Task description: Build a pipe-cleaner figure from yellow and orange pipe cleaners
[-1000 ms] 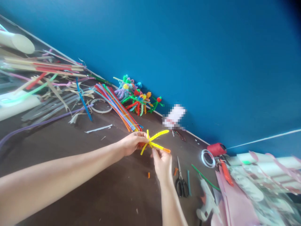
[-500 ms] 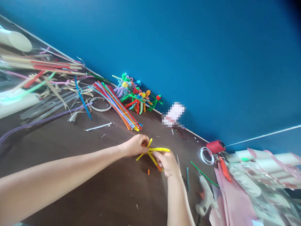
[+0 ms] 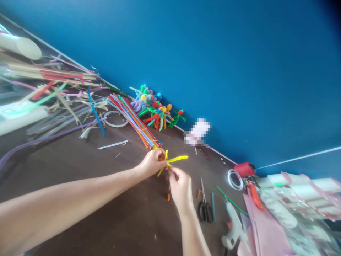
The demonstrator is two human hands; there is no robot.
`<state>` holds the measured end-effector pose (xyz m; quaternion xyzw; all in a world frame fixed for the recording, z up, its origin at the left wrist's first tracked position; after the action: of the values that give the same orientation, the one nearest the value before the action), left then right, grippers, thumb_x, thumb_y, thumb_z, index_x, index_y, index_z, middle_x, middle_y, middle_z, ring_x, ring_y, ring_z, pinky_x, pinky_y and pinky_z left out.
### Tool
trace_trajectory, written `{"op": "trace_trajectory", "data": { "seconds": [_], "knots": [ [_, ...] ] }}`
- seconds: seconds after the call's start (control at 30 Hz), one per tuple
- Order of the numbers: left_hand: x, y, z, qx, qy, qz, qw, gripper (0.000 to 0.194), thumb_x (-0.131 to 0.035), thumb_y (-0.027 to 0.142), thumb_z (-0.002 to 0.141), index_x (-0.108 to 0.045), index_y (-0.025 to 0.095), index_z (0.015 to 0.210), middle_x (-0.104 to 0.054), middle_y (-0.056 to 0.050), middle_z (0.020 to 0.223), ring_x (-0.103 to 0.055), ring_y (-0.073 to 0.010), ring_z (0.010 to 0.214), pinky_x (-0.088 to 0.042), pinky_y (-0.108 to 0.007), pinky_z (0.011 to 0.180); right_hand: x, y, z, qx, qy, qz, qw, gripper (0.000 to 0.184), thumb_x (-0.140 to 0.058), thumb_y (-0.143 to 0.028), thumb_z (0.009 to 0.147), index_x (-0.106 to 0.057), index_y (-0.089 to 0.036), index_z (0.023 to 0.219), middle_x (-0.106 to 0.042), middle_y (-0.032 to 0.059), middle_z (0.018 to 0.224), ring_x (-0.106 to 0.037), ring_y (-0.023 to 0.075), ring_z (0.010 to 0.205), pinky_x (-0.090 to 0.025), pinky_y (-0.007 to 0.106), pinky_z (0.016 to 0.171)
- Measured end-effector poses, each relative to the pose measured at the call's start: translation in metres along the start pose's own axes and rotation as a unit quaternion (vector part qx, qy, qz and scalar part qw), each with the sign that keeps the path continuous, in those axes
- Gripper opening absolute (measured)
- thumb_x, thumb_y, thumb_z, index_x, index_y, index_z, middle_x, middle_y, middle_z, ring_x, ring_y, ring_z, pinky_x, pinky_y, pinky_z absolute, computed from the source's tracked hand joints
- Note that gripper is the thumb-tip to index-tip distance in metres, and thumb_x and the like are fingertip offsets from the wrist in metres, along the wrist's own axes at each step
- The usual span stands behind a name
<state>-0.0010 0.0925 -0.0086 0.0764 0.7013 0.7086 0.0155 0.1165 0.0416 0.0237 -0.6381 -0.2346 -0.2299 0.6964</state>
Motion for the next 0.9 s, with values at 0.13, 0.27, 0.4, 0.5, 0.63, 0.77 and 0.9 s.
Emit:
{"op": "trace_trajectory", "data": {
  "seconds": [0.13, 0.27, 0.4, 0.5, 0.63, 0.77, 0.9],
  "knots": [
    [-0.005, -0.005, 0.0, 0.076, -0.022, -0.165, 0.983, 0.013, -0.058, 0.018, 0.06, -0.046, 0.016, 0.066, -0.052, 0.005, 0.048, -0.051, -0.0098, 0.044, -0.034, -0.019, 0.043, 0.002, 0.003, -0.001, 0.037, 0.022, -0.044, 0.998, 0.025, -0.046, -0.027, 0.08, -0.067, -0.019, 0.092, -0.069, 0.0064, 0.08, -0.063, 0.0179, 0.063, -0.047, 0.026, 0.061],
    [-0.01, -0.007, -0.002, 0.123, -0.046, -0.287, 0.949, 0.024, -0.066, 0.021, 0.058, -0.046, 0.015, 0.069, -0.056, 0.003, 0.054, -0.055, -0.0097, 0.049, -0.038, -0.019, 0.047, 0.001, 0.007, 0.0, 0.024, 0.038, -0.025, 0.999, 0.026, -0.045, -0.029, 0.082, -0.067, -0.019, 0.091, -0.069, 0.006, 0.075, -0.061, 0.0162, 0.056, -0.047, 0.024, 0.053],
    [-0.017, -0.008, -0.003, 0.148, -0.091, -0.367, 0.914, 0.021, -0.065, 0.019, 0.061, -0.047, 0.015, 0.07, -0.058, 0.002, 0.056, -0.057, -0.0099, 0.053, -0.041, -0.018, 0.048, -0.002, 0.007, 0.003, -0.003, 0.033, 0.046, 0.998, 0.028, -0.043, -0.032, 0.082, -0.066, -0.018, 0.09, -0.062, 0.0023, 0.061, -0.052, 0.0111, 0.041, -0.043, 0.021, 0.043],
    [-0.026, -0.009, -0.006, 0.184, -0.158, -0.386, 0.89, 0.016, -0.063, 0.016, 0.061, -0.049, 0.015, 0.069, -0.057, 0.001, 0.053, -0.056, -0.0097, 0.051, -0.04, -0.018, 0.046, -0.002, 0.014, 0.007, -0.044, 0.016, 0.105, 0.993, 0.024, -0.049, -0.034, 0.078, -0.065, -0.015, 0.076, -0.055, -0.0011, 0.053, -0.045, 0.0082, 0.038, -0.038, 0.019, 0.04],
    [-0.032, -0.01, -0.011, 0.227, -0.208, -0.363, 0.88, 0.017, -0.065, 0.013, 0.057, -0.051, 0.014, 0.067, -0.058, 0.001, 0.054, -0.058, -0.0109, 0.05, -0.043, -0.019, 0.048, 0.002, 0.027, 0.011, -0.084, -0.004, 0.186, 0.979, 0.017, -0.06, -0.031, 0.068, -0.059, -0.015, 0.064, -0.051, -0.0042, 0.051, -0.042, 0.0064, 0.04, -0.034, 0.018, 0.04],
    [-0.032, -0.01, -0.013, 0.235, -0.223, -0.312, 0.893, 0.019, -0.066, 0.014, 0.053, -0.055, 0.013, 0.068, -0.06, 0.001, 0.056, -0.055, -0.0091, 0.045, -0.043, -0.019, 0.048, 0.001, 0.036, 0.013, -0.103, -0.035, 0.266, 0.958, 0.018, -0.066, -0.031, 0.062, -0.057, -0.015, 0.061, -0.047, -0.0066, 0.046, -0.037, 0.0048, 0.039, -0.029, 0.017, 0.039],
    [-0.034, -0.006, -0.018, 0.23, -0.257, -0.254, 0.904, 0.019, -0.064, 0.016, 0.053, -0.058, 0.012, 0.07, -0.062, -0.001, 0.061, -0.057, -0.0095, 0.048, -0.041, -0.017, 0.045, -0.005, 0.041, 0.013, -0.133, -0.093, 0.292, 0.943, 0.023, -0.067, -0.036, 0.062, -0.06, -0.014, 0.062, -0.048, -0.0058, 0.046, -0.034, 0.0037, 0.037, -0.025, 0.016, 0.036]
  ]
}}
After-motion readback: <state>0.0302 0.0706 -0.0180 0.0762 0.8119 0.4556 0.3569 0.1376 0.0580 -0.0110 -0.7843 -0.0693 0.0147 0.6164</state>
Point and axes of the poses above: each hand's wrist, its own z-axis towards the middle knuckle, its own x-axis out of the back of the hand, y = z × x, the point moved 8 cm from there along z, towards the middle knuckle
